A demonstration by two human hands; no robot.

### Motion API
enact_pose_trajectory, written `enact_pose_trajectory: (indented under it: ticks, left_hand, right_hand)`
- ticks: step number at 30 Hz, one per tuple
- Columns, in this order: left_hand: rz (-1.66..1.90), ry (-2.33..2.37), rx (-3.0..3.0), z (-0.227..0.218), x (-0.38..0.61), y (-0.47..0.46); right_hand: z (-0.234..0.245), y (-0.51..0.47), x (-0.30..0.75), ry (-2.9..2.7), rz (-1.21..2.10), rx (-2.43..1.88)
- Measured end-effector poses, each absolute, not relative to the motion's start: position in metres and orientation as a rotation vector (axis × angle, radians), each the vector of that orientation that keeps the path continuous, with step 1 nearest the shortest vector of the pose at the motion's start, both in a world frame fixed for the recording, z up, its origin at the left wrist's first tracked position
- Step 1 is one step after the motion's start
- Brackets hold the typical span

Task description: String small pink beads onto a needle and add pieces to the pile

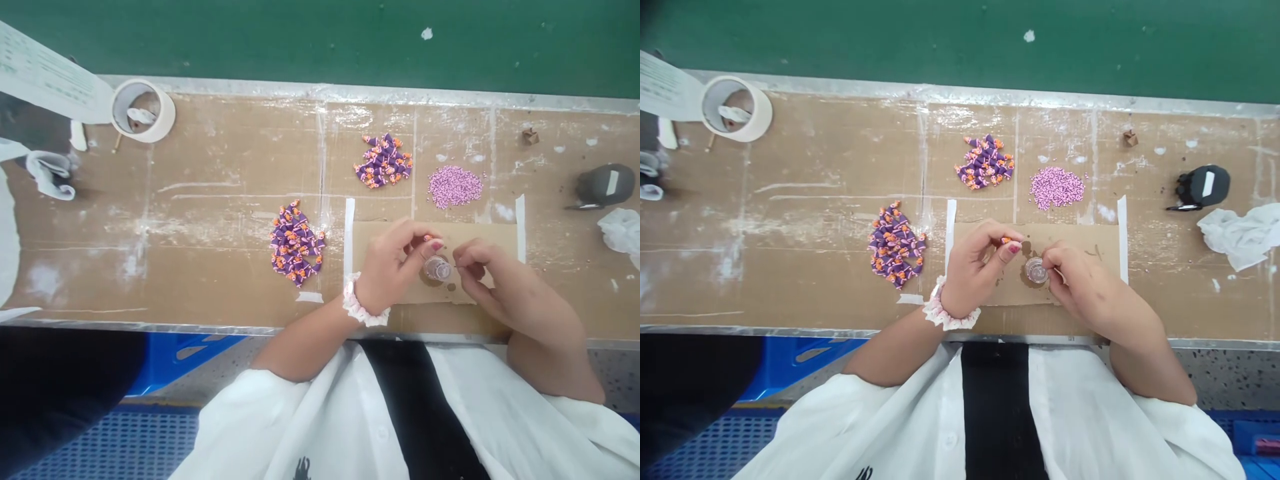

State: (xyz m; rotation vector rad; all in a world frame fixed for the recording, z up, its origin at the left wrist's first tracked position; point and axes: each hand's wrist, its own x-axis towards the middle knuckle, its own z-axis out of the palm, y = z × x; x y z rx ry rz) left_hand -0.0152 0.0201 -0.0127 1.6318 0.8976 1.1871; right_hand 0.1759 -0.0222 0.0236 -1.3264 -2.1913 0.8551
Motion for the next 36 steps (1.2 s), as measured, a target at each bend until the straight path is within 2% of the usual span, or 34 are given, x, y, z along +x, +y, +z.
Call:
enact_pose_trajectory:
  ticks: [7,18,23,30,36]
  left_hand:
    - [1.105,0.944,1.476,-0.012,-0.015,0.021]
    - [1.005,0.941,1.073,-0.013,-0.013,0.024]
    - [0.894,0.784,0.857,-0.013,-0.011,0.024]
    - [0.666,0.583,0.543,-0.007,-0.005,0.017]
    - [0.546,0.574,0.4,-0.005,-0.003,0.015]
  right_hand:
    - [0.023,-0.027,0.177,-2.508,0.736,-1.362]
    - [0.028,-0.029,0.17,-2.597,0.648,-1.358]
    - [0.029,-0.024,0.175,-2.324,0.765,-1.345]
    - [0.021,-0.025,0.157,-1.764,0.691,-1.295]
    - [0.02,-0.03,0.152,-1.755,0.704,-1.28]
